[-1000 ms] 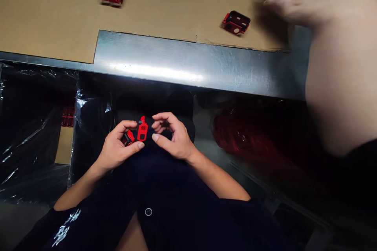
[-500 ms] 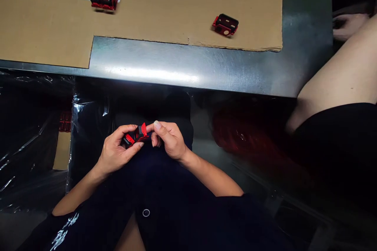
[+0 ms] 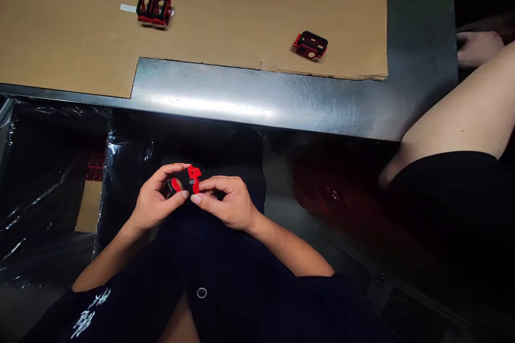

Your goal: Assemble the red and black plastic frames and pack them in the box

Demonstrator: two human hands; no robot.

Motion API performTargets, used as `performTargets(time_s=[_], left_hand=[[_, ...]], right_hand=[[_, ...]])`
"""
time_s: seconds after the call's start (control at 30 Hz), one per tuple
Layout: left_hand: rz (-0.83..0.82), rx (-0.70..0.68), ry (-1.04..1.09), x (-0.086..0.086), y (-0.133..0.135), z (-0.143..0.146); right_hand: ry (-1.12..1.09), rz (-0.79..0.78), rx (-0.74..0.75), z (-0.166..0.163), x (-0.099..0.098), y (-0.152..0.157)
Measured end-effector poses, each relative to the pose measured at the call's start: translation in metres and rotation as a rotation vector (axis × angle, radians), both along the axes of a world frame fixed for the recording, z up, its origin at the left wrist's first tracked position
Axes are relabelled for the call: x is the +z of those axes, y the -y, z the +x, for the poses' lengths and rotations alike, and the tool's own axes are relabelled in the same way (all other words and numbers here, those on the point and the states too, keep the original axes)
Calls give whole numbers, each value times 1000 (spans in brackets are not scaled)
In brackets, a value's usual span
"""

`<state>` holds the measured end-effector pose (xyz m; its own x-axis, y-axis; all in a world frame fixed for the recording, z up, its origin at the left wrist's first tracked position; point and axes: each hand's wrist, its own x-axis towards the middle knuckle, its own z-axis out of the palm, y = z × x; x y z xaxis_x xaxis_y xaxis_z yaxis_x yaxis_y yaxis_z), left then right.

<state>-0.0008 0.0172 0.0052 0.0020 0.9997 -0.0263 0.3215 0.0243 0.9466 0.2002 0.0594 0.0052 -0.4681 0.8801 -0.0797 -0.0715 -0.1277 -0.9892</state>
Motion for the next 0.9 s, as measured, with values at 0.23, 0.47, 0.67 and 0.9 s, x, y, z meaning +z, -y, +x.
performTargets(time_s=[0.23,0.47,0.67,0.9], left_hand=[[-251,66,320,10,0,0],[-297,45,384,6,3,2],[-195,42,304,5,4,5],[130,-11,-5,1,4,1]], right_hand=[[50,236,13,0,-4,2],[96,445,26,-2,-12,2],[109,506,47,-5,-14,0],[115,530,79,-6,-11,-4]])
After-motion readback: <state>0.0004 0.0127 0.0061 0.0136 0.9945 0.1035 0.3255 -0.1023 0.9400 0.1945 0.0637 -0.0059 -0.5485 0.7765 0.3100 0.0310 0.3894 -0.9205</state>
